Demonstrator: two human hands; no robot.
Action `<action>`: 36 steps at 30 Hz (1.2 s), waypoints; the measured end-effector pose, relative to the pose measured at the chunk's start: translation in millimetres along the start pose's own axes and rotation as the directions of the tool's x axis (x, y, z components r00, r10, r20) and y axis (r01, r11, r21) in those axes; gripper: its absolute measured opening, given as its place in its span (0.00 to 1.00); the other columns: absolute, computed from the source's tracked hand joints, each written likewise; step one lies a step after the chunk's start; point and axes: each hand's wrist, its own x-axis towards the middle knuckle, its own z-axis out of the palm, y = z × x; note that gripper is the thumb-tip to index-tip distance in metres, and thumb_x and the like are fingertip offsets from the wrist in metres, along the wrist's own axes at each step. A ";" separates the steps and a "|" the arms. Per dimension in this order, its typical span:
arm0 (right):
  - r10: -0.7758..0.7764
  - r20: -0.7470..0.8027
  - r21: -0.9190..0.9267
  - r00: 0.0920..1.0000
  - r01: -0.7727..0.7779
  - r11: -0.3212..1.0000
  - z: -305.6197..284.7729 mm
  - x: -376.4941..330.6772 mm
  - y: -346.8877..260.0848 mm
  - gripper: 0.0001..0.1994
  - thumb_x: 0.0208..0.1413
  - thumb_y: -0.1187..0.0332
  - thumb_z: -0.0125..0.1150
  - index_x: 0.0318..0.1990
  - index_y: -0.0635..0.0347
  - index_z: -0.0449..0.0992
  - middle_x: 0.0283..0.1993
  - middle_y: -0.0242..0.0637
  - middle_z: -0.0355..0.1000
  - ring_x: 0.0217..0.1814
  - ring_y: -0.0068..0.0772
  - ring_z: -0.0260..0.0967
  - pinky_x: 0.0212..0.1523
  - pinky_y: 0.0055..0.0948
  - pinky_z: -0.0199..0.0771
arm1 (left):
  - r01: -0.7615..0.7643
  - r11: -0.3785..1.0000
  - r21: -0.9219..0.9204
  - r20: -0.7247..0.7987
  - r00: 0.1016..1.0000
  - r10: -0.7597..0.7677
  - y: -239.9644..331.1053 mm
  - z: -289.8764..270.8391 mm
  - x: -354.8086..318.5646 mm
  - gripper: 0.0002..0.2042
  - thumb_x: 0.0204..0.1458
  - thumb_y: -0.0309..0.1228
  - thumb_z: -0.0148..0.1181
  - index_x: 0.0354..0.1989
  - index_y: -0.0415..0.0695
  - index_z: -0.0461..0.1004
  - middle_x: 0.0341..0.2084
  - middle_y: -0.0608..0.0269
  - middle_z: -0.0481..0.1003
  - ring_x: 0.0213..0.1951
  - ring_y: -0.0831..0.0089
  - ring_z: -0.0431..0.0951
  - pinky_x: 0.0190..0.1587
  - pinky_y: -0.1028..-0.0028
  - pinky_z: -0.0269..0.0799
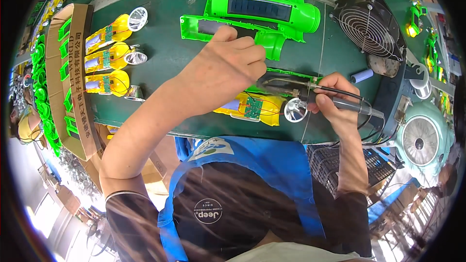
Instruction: Soldering electrical components and wires onto circuit boards for flashlight assembly at a production line station.
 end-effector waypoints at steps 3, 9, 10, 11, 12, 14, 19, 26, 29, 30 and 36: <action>0.004 -0.021 -0.009 1.000 -0.004 1.000 -0.2 0.4 -1.0 0.08 0.52 0.75 0.62 0.36 0.68 0.71 0.29 0.36 0.74 0.27 0.23 0.75 0.28 0.20 0.76 | 0.026 0.999 -0.033 0.039 0.999 -0.025 1.2 -1.6 1.0 0.05 0.37 0.26 0.57 0.25 0.46 0.72 0.28 0.67 0.69 0.37 0.71 0.70 0.44 0.70 0.61; -0.074 -0.116 0.012 0.990 0.076 0.997 -9.9 -10.5 6.4 0.14 0.53 0.65 0.61 0.38 0.67 0.67 0.28 0.44 0.73 0.24 0.30 0.71 0.28 0.28 0.72 | 0.057 0.996 -0.071 0.049 0.997 -0.054 2.0 -1.1 0.3 0.06 0.38 0.25 0.58 0.27 0.45 0.72 0.30 0.68 0.70 0.38 0.71 0.70 0.46 0.68 0.60; -0.075 -0.119 0.014 0.990 0.078 0.997 -10.9 -11.5 8.9 0.14 0.53 0.65 0.61 0.38 0.67 0.67 0.28 0.44 0.73 0.24 0.30 0.71 0.28 0.28 0.72 | 0.054 0.997 -0.063 0.040 0.998 -0.052 1.7 -0.2 -0.3 0.06 0.38 0.25 0.58 0.27 0.45 0.72 0.30 0.68 0.70 0.38 0.71 0.70 0.46 0.68 0.60; -0.105 -0.140 0.035 0.985 0.110 0.993 -12.5 -12.5 11.4 0.14 0.53 0.65 0.61 0.39 0.66 0.67 0.29 0.44 0.73 0.24 0.31 0.71 0.29 0.28 0.72 | 0.051 0.997 -0.056 0.032 0.998 -0.050 1.4 0.6 -0.5 0.06 0.38 0.25 0.59 0.27 0.45 0.72 0.30 0.69 0.70 0.38 0.72 0.71 0.46 0.68 0.60; -0.133 -0.161 0.056 0.978 0.144 0.988 -14.2 -13.6 13.5 0.14 0.53 0.65 0.61 0.40 0.66 0.67 0.29 0.44 0.73 0.24 0.31 0.71 0.30 0.28 0.73 | 0.049 0.997 -0.065 0.029 0.998 -0.047 1.1 1.4 0.0 0.07 0.37 0.24 0.59 0.27 0.45 0.72 0.30 0.69 0.69 0.37 0.71 0.71 0.45 0.68 0.60; -0.153 -0.162 0.130 0.975 0.175 0.976 -14.9 -14.7 16.6 0.14 0.54 0.67 0.62 0.40 0.67 0.68 0.30 0.42 0.74 0.28 0.29 0.73 0.33 0.26 0.75 | 0.049 0.997 -0.053 0.030 0.998 -0.047 1.7 0.7 0.0 0.07 0.37 0.24 0.60 0.27 0.45 0.72 0.30 0.69 0.69 0.37 0.71 0.71 0.45 0.68 0.60; -0.259 -0.220 0.164 0.940 0.297 0.941 -14.3 -14.9 29.4 0.17 0.54 0.62 0.63 0.40 0.65 0.66 0.29 0.42 0.72 0.27 0.31 0.72 0.31 0.28 0.74 | 0.062 0.997 -0.038 0.066 0.996 -0.059 3.2 0.3 1.9 0.07 0.38 0.23 0.60 0.27 0.46 0.71 0.30 0.69 0.70 0.37 0.71 0.71 0.46 0.68 0.60; -0.291 -0.268 0.184 0.918 0.345 0.920 -16.9 -16.9 43.3 0.18 0.54 0.60 0.63 0.40 0.65 0.64 0.31 0.42 0.70 0.26 0.32 0.71 0.29 0.29 0.72 | 0.076 0.997 -0.008 0.114 0.991 -0.075 5.3 -5.7 5.4 0.07 0.42 0.24 0.61 0.29 0.49 0.70 0.31 0.70 0.70 0.37 0.71 0.71 0.48 0.66 0.59; -0.346 -0.243 0.131 0.906 0.384 0.914 -18.2 -17.3 44.3 0.18 0.56 0.59 0.62 0.40 0.65 0.65 0.30 0.45 0.73 0.30 0.29 0.72 0.33 0.27 0.74 | 0.088 0.996 -0.009 0.126 0.988 -0.086 6.4 -7.9 6.9 0.07 0.42 0.24 0.62 0.28 0.49 0.71 0.32 0.71 0.70 0.38 0.71 0.71 0.48 0.66 0.59; -0.345 -0.245 0.134 0.906 0.384 0.914 -17.9 -17.1 44.4 0.18 0.56 0.59 0.62 0.40 0.65 0.65 0.30 0.45 0.73 0.30 0.29 0.72 0.33 0.27 0.74 | 0.092 0.996 -0.017 0.124 0.988 -0.089 6.7 -8.8 7.1 0.07 0.42 0.24 0.62 0.27 0.48 0.71 0.33 0.71 0.70 0.38 0.71 0.72 0.48 0.66 0.59; -0.417 -0.269 0.140 0.868 0.464 0.875 -16.4 -13.8 43.7 0.18 0.56 0.60 0.62 0.40 0.65 0.65 0.30 0.44 0.73 0.29 0.31 0.73 0.33 0.28 0.74 | 0.046 0.996 -0.077 0.103 0.994 -0.038 1.2 -8.3 6.5 0.07 0.39 0.24 0.62 0.28 0.47 0.74 0.33 0.68 0.70 0.37 0.69 0.72 0.44 0.68 0.62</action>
